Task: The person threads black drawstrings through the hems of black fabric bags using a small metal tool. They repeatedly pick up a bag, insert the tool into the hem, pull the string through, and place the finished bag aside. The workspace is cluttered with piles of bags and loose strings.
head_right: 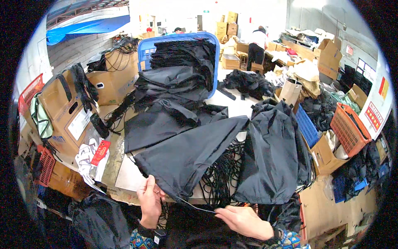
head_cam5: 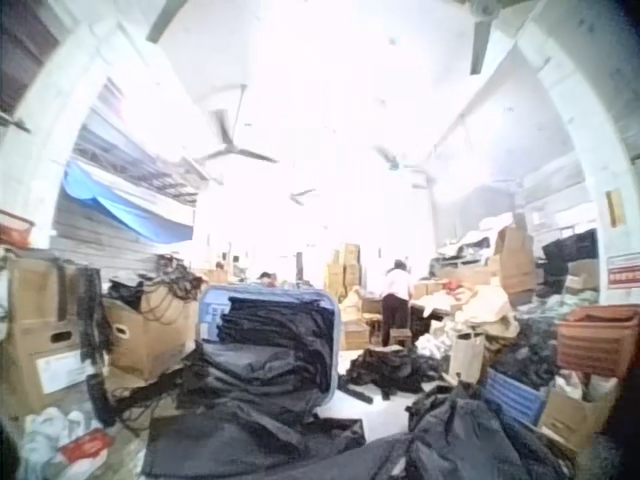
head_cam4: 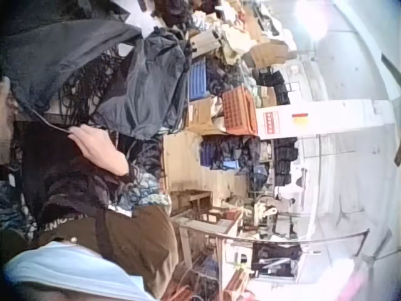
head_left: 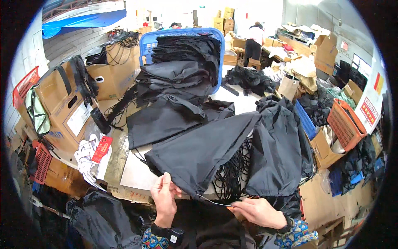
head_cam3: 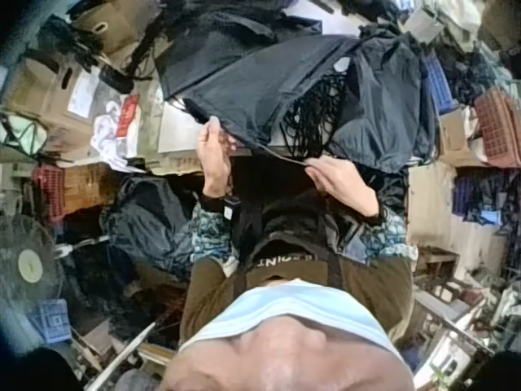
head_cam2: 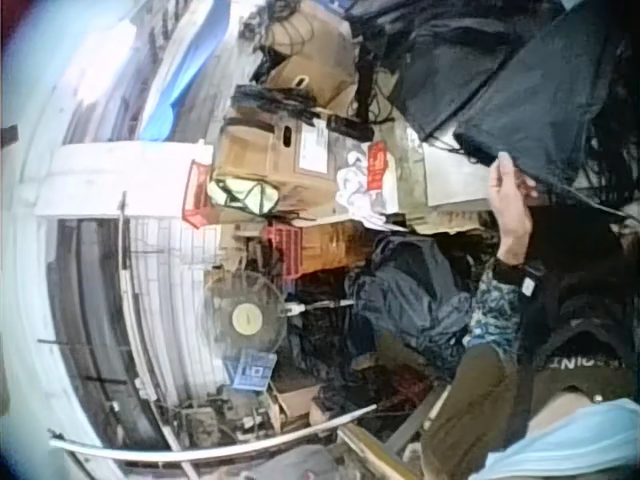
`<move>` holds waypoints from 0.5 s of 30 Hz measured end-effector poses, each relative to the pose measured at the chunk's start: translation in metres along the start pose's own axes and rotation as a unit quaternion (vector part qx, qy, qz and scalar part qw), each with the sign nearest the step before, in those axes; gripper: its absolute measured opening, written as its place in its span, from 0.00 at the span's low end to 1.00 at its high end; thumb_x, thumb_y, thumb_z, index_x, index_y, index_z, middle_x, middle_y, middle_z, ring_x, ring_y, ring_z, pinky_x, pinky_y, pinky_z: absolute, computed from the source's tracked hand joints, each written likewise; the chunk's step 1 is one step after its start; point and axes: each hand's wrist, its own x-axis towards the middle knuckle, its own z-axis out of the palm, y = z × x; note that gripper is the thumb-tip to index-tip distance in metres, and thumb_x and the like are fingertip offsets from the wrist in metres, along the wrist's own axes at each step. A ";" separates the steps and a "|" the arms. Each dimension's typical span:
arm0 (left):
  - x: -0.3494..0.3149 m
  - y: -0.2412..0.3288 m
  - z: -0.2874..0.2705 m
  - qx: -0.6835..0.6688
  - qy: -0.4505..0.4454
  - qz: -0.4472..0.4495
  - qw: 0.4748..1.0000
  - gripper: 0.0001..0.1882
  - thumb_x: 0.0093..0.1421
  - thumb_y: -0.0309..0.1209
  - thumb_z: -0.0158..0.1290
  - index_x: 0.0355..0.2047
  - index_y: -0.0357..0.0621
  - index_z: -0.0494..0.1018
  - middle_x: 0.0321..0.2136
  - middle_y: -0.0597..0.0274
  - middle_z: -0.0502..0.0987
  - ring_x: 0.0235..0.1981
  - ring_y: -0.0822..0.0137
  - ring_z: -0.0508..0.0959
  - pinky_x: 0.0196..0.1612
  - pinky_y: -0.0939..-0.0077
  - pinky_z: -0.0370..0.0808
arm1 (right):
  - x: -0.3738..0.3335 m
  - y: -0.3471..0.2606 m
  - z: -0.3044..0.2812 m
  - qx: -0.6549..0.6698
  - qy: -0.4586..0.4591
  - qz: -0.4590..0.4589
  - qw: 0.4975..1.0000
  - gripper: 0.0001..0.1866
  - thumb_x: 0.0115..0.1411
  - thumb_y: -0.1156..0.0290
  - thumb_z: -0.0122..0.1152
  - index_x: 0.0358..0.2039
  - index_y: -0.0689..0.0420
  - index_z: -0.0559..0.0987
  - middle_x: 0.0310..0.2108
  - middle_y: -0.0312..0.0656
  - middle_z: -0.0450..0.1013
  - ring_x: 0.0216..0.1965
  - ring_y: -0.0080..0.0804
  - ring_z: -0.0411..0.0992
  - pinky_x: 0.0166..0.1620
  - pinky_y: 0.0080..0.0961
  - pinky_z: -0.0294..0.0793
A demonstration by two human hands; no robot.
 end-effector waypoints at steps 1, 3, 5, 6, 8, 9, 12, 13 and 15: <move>0.005 0.000 -0.006 0.019 -0.005 0.030 0.999 0.13 0.65 0.36 0.48 0.25 0.43 0.70 0.17 0.66 0.72 0.16 0.76 0.71 0.16 0.82 0.67 | -0.007 0.002 -0.004 0.003 0.017 0.009 1.000 0.11 0.58 0.70 0.58 0.40 0.59 0.76 0.24 0.44 0.72 0.24 0.41 0.73 0.27 0.32 0.73; -0.004 -0.003 0.007 0.156 -0.021 0.034 0.987 0.14 0.64 0.37 0.48 0.24 0.42 0.71 0.17 0.65 0.73 0.16 0.76 0.71 0.18 0.82 0.68 | -0.009 0.004 -0.002 0.026 0.077 0.021 0.996 0.09 0.57 0.72 0.59 0.37 0.61 0.77 0.25 0.45 0.74 0.25 0.40 0.74 0.28 0.29 0.73; -0.036 -0.019 0.028 0.206 -0.178 -0.046 0.961 0.14 0.63 0.35 0.52 0.23 0.39 0.73 0.18 0.63 0.74 0.17 0.76 0.72 0.21 0.80 0.69 | 0.006 0.012 0.019 0.082 0.143 0.028 0.986 0.08 0.57 0.74 0.59 0.35 0.63 0.78 0.26 0.46 0.75 0.26 0.39 0.75 0.28 0.26 0.73; -0.041 -0.052 0.016 0.249 -0.313 0.169 0.901 0.12 0.62 0.32 0.51 0.24 0.38 0.74 0.17 0.64 0.75 0.17 0.75 0.73 0.19 0.81 0.69 | 0.017 0.008 0.028 0.128 0.152 0.062 0.978 0.07 0.58 0.75 0.58 0.35 0.65 0.77 0.26 0.47 0.76 0.25 0.31 0.75 0.28 0.22 0.72; -0.059 -0.042 0.026 0.321 -0.284 0.042 0.903 0.14 0.62 0.32 0.51 0.22 0.37 0.73 0.16 0.65 0.73 0.18 0.78 0.72 0.21 0.81 0.68 | 0.022 0.007 0.038 0.195 0.114 0.141 0.964 0.07 0.59 0.75 0.57 0.36 0.64 0.77 0.24 0.43 0.75 0.23 0.23 0.71 0.28 0.20 0.70; -0.052 -0.040 0.021 0.308 -0.274 0.033 0.910 0.14 0.62 0.32 0.52 0.22 0.36 0.73 0.17 0.64 0.73 0.19 0.78 0.72 0.22 0.81 0.68 | 0.024 0.005 0.040 0.230 0.109 0.170 0.952 0.07 0.60 0.74 0.56 0.36 0.64 0.77 0.23 0.42 0.74 0.23 0.21 0.69 0.28 0.20 0.70; -0.035 -0.025 0.027 0.233 -0.197 -0.021 0.952 0.09 0.61 0.30 0.53 0.29 0.36 0.73 0.22 0.67 0.75 0.23 0.80 0.72 0.28 0.82 0.69 | 0.023 0.005 0.052 0.278 0.107 0.215 0.930 0.08 0.61 0.74 0.55 0.37 0.64 0.77 0.21 0.38 0.73 0.22 0.17 0.68 0.27 0.20 0.69; -0.029 -0.027 0.025 0.169 -0.172 -0.014 0.971 0.07 0.60 0.29 0.53 0.30 0.36 0.72 0.23 0.69 0.74 0.24 0.81 0.71 0.29 0.83 0.69 | 0.025 0.001 0.054 0.266 0.109 0.183 0.940 0.08 0.61 0.74 0.54 0.37 0.64 0.77 0.22 0.38 0.74 0.22 0.19 0.69 0.27 0.21 0.69; -0.020 -0.025 0.020 0.071 -0.119 0.013 0.990 0.06 0.60 0.27 0.53 0.32 0.36 0.72 0.26 0.71 0.74 0.26 0.82 0.70 0.31 0.84 0.69 | 0.028 -0.007 0.051 0.224 0.084 0.137 0.961 0.08 0.61 0.75 0.53 0.38 0.64 0.76 0.23 0.39 0.74 0.23 0.23 0.72 0.28 0.21 0.71</move>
